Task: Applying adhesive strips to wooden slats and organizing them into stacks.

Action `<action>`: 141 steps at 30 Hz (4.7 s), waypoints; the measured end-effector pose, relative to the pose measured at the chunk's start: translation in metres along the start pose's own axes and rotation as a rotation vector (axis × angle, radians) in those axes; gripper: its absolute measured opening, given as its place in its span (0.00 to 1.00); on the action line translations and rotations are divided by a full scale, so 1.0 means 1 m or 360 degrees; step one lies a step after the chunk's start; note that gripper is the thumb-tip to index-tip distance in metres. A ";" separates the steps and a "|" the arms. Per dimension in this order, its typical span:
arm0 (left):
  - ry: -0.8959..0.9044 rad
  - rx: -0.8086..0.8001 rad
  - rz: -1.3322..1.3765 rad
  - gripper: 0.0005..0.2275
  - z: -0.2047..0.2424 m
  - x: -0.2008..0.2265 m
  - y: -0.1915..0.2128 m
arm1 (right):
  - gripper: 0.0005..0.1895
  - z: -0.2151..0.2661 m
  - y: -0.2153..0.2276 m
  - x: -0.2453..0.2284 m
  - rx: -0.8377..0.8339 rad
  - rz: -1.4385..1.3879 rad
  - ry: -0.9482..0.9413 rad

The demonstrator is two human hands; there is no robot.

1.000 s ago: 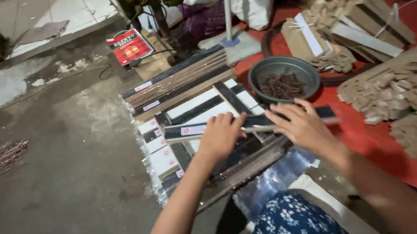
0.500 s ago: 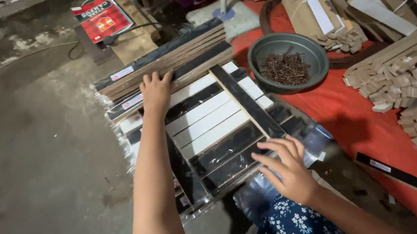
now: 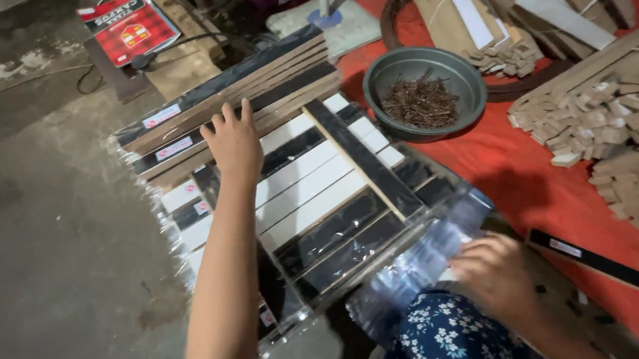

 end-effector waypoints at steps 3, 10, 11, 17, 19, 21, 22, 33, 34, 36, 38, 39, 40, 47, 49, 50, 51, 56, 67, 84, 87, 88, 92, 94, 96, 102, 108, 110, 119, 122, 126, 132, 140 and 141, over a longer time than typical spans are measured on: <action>-0.0105 -0.0063 0.0376 0.25 0.016 0.077 0.076 | 0.10 0.043 0.001 0.111 0.0043 0.0086 -0.0674; -0.0392 -0.0964 0.1123 0.08 0.185 0.259 0.126 | 0.27 0.219 -0.012 0.318 -0.0436 0.1335 -0.0791; -0.0430 -0.0964 0.1143 0.08 0.211 0.275 0.081 | 0.27 0.249 -0.023 0.355 -0.0430 0.1355 -0.0828; -0.0116 -0.1480 0.0181 0.07 0.417 0.198 -0.154 | 0.31 0.360 -0.059 0.477 -0.0965 0.1257 -0.1276; -0.0144 -0.1244 -0.0035 0.08 0.439 0.186 -0.178 | 0.28 0.349 -0.045 0.469 -0.0918 0.1479 -0.1004; 0.0013 -0.1356 0.0012 0.08 0.429 0.183 -0.170 | 0.27 0.341 -0.028 0.462 -0.0942 0.1464 -0.0879; 0.0187 -0.1467 0.0068 0.09 0.426 0.180 -0.168 | 0.27 0.337 -0.019 0.456 -0.0965 0.1460 -0.0737; -0.0232 -0.1890 0.0240 0.19 0.389 0.203 -0.218 | 0.36 0.358 0.106 0.347 -0.0527 0.1772 -0.0553; -0.0214 -0.1919 0.0205 0.19 0.386 0.205 -0.214 | 0.31 0.355 0.118 0.328 -0.0553 0.1569 -0.0623; -0.0180 -0.1974 0.0134 0.20 0.377 0.209 -0.205 | 0.33 0.371 0.131 0.325 -0.0519 0.1416 -0.0878; -0.0185 -0.1982 0.0097 0.20 0.360 0.226 -0.183 | 0.35 0.392 0.138 0.327 -0.0472 0.1257 -0.1124; -0.0044 -0.1889 0.0543 0.20 0.345 0.244 -0.162 | 0.36 0.398 0.136 0.324 -0.0467 0.1309 -0.1030; 0.0095 -0.1773 0.0985 0.20 0.330 0.261 -0.140 | 0.37 0.404 0.133 0.322 -0.0462 0.1361 -0.0933; 0.1464 -0.1819 0.3098 0.19 0.289 0.447 0.016 | 0.38 0.424 0.173 0.288 -0.0457 0.0710 -0.1600; 0.1718 -0.1588 0.3376 0.19 0.264 0.500 0.091 | 0.36 0.426 0.182 0.273 -0.0030 0.0062 -0.1635; 0.1723 -0.1575 0.3385 0.19 0.262 0.515 0.090 | 0.36 0.422 0.189 0.261 -0.0034 0.0066 -0.1624; 0.1707 -0.1476 0.3475 0.15 0.257 0.529 0.089 | 0.34 0.420 0.197 0.249 0.0085 -0.0101 -0.1633; 0.1600 -0.1169 0.3733 0.22 0.239 0.576 0.097 | 0.31 0.433 0.206 0.222 0.0365 -0.0488 -0.1622; 0.1332 -0.0928 0.4008 0.08 0.241 0.618 0.098 | 0.33 0.450 0.197 0.235 0.0356 -0.0449 -0.1620; 0.0469 -0.0754 0.3049 0.36 0.224 0.594 0.148 | 0.40 0.419 0.248 0.213 0.0291 0.0678 -0.1132; 0.0560 -0.0648 0.3050 0.42 0.223 0.589 0.163 | 0.40 0.427 0.238 0.220 0.0299 0.0493 -0.1189; 0.0613 -0.0554 0.3112 0.44 0.223 0.585 0.167 | 0.40 0.430 0.231 0.223 0.0254 0.0390 -0.1249; 0.0563 -0.0461 0.2821 0.45 0.236 0.578 0.145 | 0.40 0.423 0.240 0.214 0.0314 0.0334 -0.1203; 0.0383 -0.0367 0.2773 0.44 0.239 0.578 0.142 | 0.39 0.424 0.241 0.213 0.0263 0.0365 -0.1231; 0.0304 -0.0359 0.2660 0.23 0.242 0.578 0.140 | 0.40 0.423 0.244 0.213 0.0248 0.0438 -0.1194; 0.0460 -0.0480 0.2800 0.44 0.240 0.584 0.150 | 0.38 0.425 0.248 0.215 0.0259 0.0596 -0.1064; 0.0865 -0.0370 0.2939 0.48 0.250 0.579 0.141 | 0.36 0.435 0.223 0.225 0.0174 0.0216 -0.1287; 0.0844 -0.0345 0.2975 0.46 0.256 0.579 0.139 | 0.36 0.433 0.220 0.223 0.0182 0.0132 -0.1286; 0.0662 -0.0377 0.2892 0.32 0.260 0.576 0.141 | 0.36 0.444 0.203 0.232 0.0004 0.0008 -0.1422; 0.1031 -0.0518 0.3177 0.30 0.270 0.576 0.114 | 0.35 0.443 0.203 0.232 0.0102 0.0029 -0.1390; 0.1445 -0.0559 0.3244 0.11 0.276 0.573 0.101 | 0.35 0.445 0.200 0.234 0.0111 -0.0048 -0.1401; 0.1641 -0.0554 0.3372 0.16 0.268 0.575 0.117 | 0.35 0.445 0.200 0.232 0.0149 -0.0003 -0.1365; 0.1571 -0.0592 0.3616 0.04 0.276 0.570 0.072 | 0.35 0.447 0.194 0.234 0.0192 -0.0068 -0.1358; 0.1691 -0.0644 0.3565 0.06 0.279 0.570 0.069 | 0.35 0.446 0.195 0.234 0.0228 -0.0168 -0.1364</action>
Point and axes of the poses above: each hand's wrist, its own z-axis away from the middle knuckle, its own y-axis out of the back of the hand, x = y × z, the point moved 8 cm from there along -z, towards the middle knuckle, and after that the axes turned 13 degrees about z, right-handed, at the moved point
